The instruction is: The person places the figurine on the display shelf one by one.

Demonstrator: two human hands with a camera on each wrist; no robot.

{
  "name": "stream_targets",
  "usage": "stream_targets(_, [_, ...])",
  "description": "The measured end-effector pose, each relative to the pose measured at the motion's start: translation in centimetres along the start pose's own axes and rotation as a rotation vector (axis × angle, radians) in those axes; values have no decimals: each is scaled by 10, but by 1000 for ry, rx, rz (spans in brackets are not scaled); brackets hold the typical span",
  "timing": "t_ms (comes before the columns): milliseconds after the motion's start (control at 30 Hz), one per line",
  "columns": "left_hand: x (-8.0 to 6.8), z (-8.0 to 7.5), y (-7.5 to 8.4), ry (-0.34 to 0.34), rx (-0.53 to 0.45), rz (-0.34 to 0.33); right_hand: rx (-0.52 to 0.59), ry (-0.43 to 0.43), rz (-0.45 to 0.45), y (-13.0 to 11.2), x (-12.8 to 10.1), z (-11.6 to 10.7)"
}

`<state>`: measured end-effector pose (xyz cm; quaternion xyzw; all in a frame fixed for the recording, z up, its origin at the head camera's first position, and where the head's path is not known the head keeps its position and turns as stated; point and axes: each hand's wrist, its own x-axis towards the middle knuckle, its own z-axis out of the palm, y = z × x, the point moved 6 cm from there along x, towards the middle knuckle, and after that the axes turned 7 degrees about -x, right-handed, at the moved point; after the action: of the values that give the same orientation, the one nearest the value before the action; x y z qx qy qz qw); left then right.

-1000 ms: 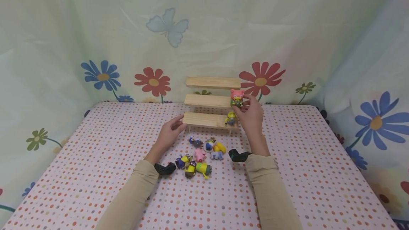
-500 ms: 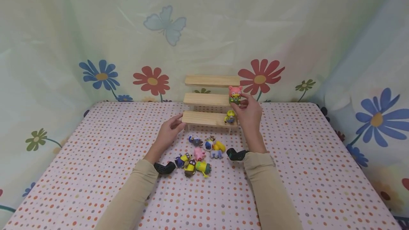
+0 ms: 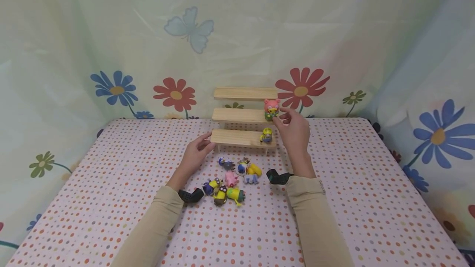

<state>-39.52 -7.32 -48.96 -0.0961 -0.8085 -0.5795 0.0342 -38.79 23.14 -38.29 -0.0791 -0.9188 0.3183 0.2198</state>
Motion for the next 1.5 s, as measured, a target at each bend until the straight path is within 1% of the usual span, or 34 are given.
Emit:
stream_targets(67, [0,0,0,1,-3,-2,-4,21,-30,-2,0,-1])
stream_targets(233, [1,0,0,1,1,-6,10,36,-93,-7,0,1])
stream_targets(400, [1,-1,0,9,6,-7,33,74,-87,-6,0,2])
stream_targets(533, [1,0,-1,8,6,-7,19,89,-73,-4,1,4])
stream_targets(800, [2,0,-2,6,8,-8,-18,55,-19,1,1,10])
stream_targets(1133, [2,0,-2,7,7,-19,23,58,-44,4,3,14])
stream_targets(1333, [2,1,-2,7,5,-20,53,35,-67,7,5,15])
stream_targets(1500, [2,1,-1,8,12,-21,43,1,-67,8,6,17])
